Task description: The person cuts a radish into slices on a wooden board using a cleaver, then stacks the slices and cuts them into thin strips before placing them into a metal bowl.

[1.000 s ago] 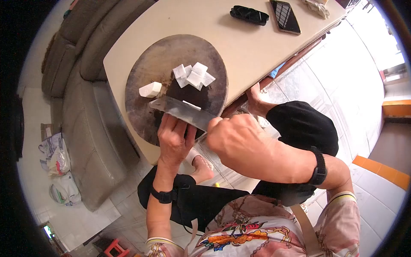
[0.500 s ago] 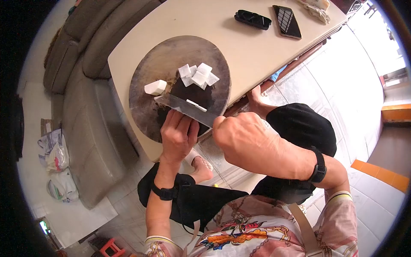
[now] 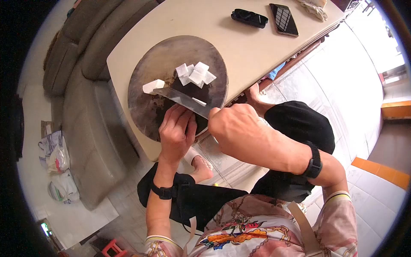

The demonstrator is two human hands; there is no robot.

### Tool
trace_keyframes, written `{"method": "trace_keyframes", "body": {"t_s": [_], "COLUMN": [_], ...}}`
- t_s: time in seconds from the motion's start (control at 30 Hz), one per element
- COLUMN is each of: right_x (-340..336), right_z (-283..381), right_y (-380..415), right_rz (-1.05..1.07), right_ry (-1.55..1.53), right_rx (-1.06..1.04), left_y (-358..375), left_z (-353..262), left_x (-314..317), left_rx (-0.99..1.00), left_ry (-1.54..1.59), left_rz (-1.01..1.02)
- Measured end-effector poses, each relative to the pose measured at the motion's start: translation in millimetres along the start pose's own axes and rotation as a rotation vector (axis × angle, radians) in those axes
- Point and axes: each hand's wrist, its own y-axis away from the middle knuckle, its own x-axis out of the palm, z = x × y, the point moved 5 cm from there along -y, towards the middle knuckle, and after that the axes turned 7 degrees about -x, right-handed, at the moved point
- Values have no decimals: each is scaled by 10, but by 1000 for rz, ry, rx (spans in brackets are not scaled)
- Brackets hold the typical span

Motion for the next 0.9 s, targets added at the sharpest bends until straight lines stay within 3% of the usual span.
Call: {"method": "trace_keyframes", "body": {"t_s": [0.3,0.53,0.6,0.9], "right_x": [17,-25,45,-24], "right_z": [89,136,47,104], "right_y": [53,-102,-42,60], "right_rz": [96,-72,14,98], "right_ry": [22,-47,-52,-39], "right_rx": [-3,-108,11,16], "left_y": [22,-11,11,11], "left_z": [25,-1,16,12], "left_x": [9,-1,7,-1], "left_rx": [10,5,-11,-12], "left_ry": [16,9,1,1], "left_rz": [50,45,28,43]}}
